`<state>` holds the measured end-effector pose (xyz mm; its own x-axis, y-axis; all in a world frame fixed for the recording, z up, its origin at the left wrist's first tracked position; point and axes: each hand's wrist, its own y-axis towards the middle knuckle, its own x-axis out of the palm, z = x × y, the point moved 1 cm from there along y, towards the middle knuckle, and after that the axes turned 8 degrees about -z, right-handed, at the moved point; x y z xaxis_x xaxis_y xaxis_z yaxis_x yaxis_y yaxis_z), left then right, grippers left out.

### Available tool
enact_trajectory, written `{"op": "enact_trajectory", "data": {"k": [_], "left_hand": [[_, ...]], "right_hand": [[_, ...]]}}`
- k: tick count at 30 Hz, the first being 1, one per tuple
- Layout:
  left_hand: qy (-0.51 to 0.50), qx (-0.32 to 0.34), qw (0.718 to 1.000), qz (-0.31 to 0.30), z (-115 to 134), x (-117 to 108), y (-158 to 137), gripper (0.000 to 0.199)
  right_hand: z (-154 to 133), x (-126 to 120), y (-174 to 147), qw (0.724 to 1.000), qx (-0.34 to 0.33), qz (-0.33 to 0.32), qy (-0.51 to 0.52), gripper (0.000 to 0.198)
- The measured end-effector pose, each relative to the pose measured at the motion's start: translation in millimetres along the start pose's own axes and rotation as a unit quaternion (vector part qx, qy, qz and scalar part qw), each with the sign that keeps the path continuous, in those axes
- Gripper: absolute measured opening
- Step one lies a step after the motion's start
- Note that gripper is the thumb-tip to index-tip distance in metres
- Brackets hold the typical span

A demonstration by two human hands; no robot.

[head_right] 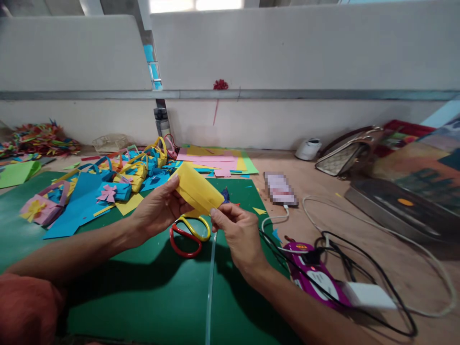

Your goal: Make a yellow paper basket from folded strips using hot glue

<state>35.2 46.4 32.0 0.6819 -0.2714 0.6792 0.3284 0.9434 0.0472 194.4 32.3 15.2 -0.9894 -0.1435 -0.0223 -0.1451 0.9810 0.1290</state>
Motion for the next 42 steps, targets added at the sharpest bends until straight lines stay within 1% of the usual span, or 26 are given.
{"op": "enact_trajectory", "data": {"k": [4,8,10,12,17,22,24,27,30,32,37,42], "left_hand": [[-0.007,0.001,1.000,-0.004,0,0,0,0.018],[-0.037,-0.015,0.999,-0.009,0,0,1,0.025],[-0.041,-0.020,0.999,-0.001,1,0,2,0.024],[-0.036,-0.016,0.999,0.003,2,0,3,0.022],[-0.012,0.007,1.000,-0.018,1,0,3,0.020],[-0.011,-0.005,0.999,-0.030,-3,-1,0,0.022],[-0.016,-0.018,0.999,-0.029,-4,-1,-1,0.026],[-0.021,-0.034,0.999,-0.021,-5,-2,-1,0.031],[-0.025,-0.033,0.999,-0.028,-6,-3,1,0.033],[-0.025,-0.029,0.999,-0.034,-7,-4,1,0.034],[-0.020,-0.022,0.999,-0.029,-9,-4,1,0.031],[-0.022,-0.025,0.999,-0.027,-10,-1,-1,0.031]], "right_hand": [[3,0,2,1.000,0.000,0.004,0.011,0.026],[5,0,1,1.000,0.004,0.007,0.013,0.024],[5,1,1,1.000,0.004,0.009,0.016,0.023],[5,2,0,1.000,0.002,0.009,0.018,0.023],[2,3,-1,1.000,-0.015,0.018,0.003,0.022],[-1,3,-3,0.999,-0.031,0.025,-0.020,0.020],[-2,4,-4,0.999,-0.030,0.021,-0.006,0.018],[0,5,-5,0.999,-0.014,0.009,0.052,0.013],[3,6,-5,0.993,0.005,-0.003,0.116,0.015],[4,6,-5,0.990,0.011,-0.012,0.140,0.012],[4,6,-6,0.988,0.018,-0.030,0.149,0.013],[2,4,-7,0.993,0.017,-0.036,0.109,0.016]]}}
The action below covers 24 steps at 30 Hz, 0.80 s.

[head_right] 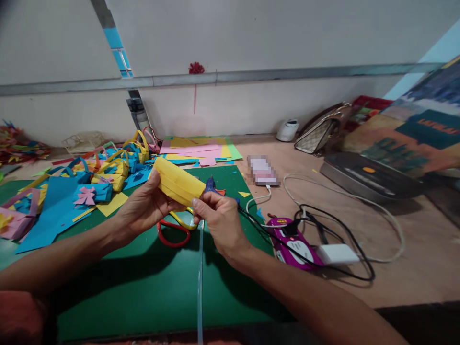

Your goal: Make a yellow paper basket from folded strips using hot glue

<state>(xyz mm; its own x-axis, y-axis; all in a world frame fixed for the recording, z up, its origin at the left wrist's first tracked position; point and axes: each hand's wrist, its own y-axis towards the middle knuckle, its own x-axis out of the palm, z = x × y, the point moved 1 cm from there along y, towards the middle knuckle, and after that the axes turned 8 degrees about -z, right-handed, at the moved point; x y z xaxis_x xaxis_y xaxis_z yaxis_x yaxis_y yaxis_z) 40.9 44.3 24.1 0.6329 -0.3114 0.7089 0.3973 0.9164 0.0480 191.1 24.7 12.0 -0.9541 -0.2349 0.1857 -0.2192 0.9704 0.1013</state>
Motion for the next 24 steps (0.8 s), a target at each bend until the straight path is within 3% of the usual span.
{"op": "enact_trajectory", "data": {"k": [7,14,24], "left_hand": [[0.009,-0.027,1.000,-0.009,0.6,0.3,-2.6,0.033],[0.003,-0.017,1.000,-0.016,1.0,-4.6,2.4,0.038],[0.005,-0.027,1.000,-0.010,0.0,-4.8,1.8,0.037]], "right_hand": [[-5.6,-2.1,-0.8,0.992,-0.049,0.024,-0.111,0.022],[-3.3,-1.7,-1.6,0.997,-0.053,0.006,-0.058,0.024],[-5.3,-3.8,3.1,0.995,-0.030,0.020,-0.090,0.023]]}}
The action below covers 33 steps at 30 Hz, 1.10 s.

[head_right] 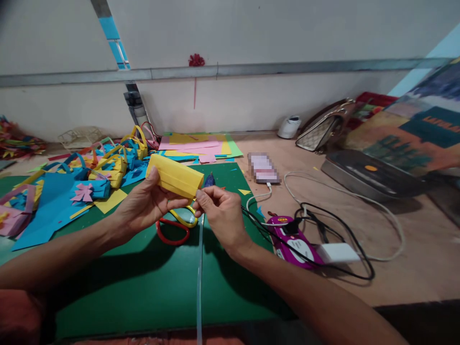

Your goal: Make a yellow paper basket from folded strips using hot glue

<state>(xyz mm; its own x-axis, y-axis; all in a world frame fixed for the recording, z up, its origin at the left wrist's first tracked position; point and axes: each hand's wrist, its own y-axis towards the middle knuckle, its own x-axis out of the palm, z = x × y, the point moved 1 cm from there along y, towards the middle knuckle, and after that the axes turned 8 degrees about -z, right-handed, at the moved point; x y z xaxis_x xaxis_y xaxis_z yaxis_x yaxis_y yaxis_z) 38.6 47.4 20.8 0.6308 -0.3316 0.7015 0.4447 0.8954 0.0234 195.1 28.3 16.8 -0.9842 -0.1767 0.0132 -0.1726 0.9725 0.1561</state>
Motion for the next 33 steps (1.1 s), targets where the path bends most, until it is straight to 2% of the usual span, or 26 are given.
{"op": "enact_trajectory", "data": {"k": [7,14,16,18,20,21,22,24,25,27,29,30,32,33], "left_hand": [[0.003,0.004,1.000,0.014,-1,1,-2,0.035],[0.014,0.011,1.000,0.022,-5,4,-1,0.035],[0.038,-0.012,0.999,0.014,-7,5,-4,0.039],[0.107,-0.065,0.992,-0.004,-9,7,-10,0.045],[0.248,-0.111,0.962,-0.038,-10,9,-20,0.049],[0.356,-0.117,0.923,-0.085,-10,11,-26,0.047],[0.460,-0.069,0.880,-0.100,-8,11,-30,0.041],[0.596,0.091,0.791,-0.101,-2,11,-37,0.021],[0.632,0.166,0.752,-0.088,2,10,-38,0.015],[0.668,0.265,0.694,-0.050,11,5,-35,0.021],[0.681,0.319,0.659,-0.010,20,-1,-30,0.026],[0.684,0.330,0.650,0.005,23,-3,-28,0.027],[0.678,0.325,0.660,0.010,29,-3,-24,0.026],[0.666,0.309,0.679,0.005,29,-2,-23,0.026]], "right_hand": [[-4,-1,0,0.999,-0.006,-0.002,-0.050,0.025],[-4,0,-1,0.999,-0.006,0.000,-0.039,0.025],[-5,-2,0,0.999,-0.010,0.007,-0.052,0.026],[-5,-6,3,0.998,-0.018,0.019,-0.063,0.027],[-6,-9,6,0.997,-0.023,0.032,-0.071,0.027],[-6,-11,7,0.996,-0.024,0.036,-0.076,0.027],[-6,-11,8,0.996,-0.023,0.037,-0.083,0.027],[-7,-11,8,0.995,-0.013,0.029,-0.097,0.027],[-7,-11,8,0.995,-0.007,0.022,-0.100,0.027],[-8,-9,6,0.995,0.004,0.011,-0.101,0.027],[-9,-8,5,0.995,0.010,0.006,-0.099,0.027],[-10,-7,4,0.995,0.011,0.005,-0.099,0.026],[-10,-7,4,0.995,0.013,0.004,-0.095,0.026],[-10,-7,5,0.996,0.015,0.003,-0.093,0.026]]}}
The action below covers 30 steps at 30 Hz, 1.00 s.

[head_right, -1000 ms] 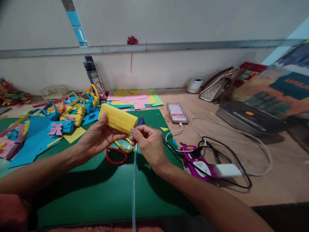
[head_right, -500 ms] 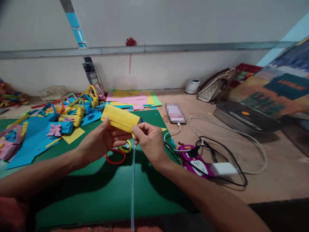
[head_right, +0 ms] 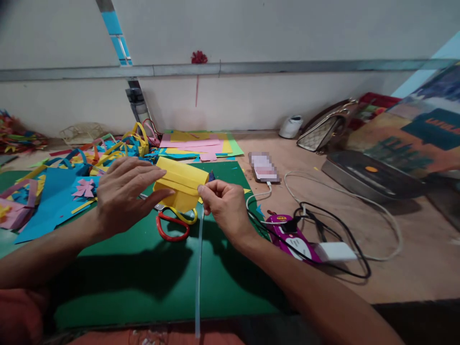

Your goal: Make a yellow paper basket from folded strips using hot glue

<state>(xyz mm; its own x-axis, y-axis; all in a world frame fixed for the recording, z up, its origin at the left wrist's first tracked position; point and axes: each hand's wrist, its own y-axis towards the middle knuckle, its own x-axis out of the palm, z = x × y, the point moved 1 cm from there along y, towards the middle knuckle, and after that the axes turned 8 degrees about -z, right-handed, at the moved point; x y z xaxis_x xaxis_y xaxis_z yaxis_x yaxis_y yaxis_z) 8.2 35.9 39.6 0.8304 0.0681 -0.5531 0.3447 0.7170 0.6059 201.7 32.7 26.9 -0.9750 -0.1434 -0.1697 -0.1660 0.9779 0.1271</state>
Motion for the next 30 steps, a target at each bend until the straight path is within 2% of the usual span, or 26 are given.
{"op": "enact_trajectory", "data": {"k": [3,6,9,13,15,19,21,23,25,27,30], "left_hand": [[-0.130,-0.072,0.988,-0.051,5,6,2,0.025],[-0.263,-0.149,0.949,-0.091,9,17,0,0.023],[-0.311,-0.180,0.925,-0.121,7,24,-2,0.023],[-0.337,-0.206,0.911,-0.121,2,24,-5,0.023],[-0.317,-0.195,0.919,-0.128,-2,23,-4,0.024],[-0.200,-0.122,0.961,-0.147,-6,22,1,0.021],[-0.156,-0.079,0.973,-0.151,-6,22,2,0.022],[-0.132,-0.045,0.978,-0.157,-4,22,1,0.026],[-0.129,-0.032,0.977,-0.166,-2,22,1,0.028],[-0.140,-0.036,0.974,-0.176,0,23,0,0.027],[-0.160,-0.046,0.969,-0.180,1,26,-1,0.024]], "right_hand": [[2,1,1,1.000,0.012,-0.010,0.020,0.027],[6,6,-2,0.996,0.030,-0.036,0.070,0.029],[8,11,-6,0.990,0.050,-0.070,0.110,0.030],[6,13,-11,0.984,0.071,-0.112,0.120,0.032],[2,11,-12,0.984,0.063,-0.127,0.104,0.033],[-11,4,-16,0.991,0.012,-0.134,-0.004,0.029],[-16,0,-18,0.991,-0.045,-0.092,-0.090,0.022],[-20,-2,-20,0.979,-0.115,-0.033,-0.166,0.013],[-22,-4,-21,0.965,-0.159,-0.009,-0.208,0.008],[-21,-4,-20,0.962,-0.165,-0.030,-0.215,0.008],[-21,-4,-18,0.967,-0.137,-0.073,-0.201,0.013]]}}
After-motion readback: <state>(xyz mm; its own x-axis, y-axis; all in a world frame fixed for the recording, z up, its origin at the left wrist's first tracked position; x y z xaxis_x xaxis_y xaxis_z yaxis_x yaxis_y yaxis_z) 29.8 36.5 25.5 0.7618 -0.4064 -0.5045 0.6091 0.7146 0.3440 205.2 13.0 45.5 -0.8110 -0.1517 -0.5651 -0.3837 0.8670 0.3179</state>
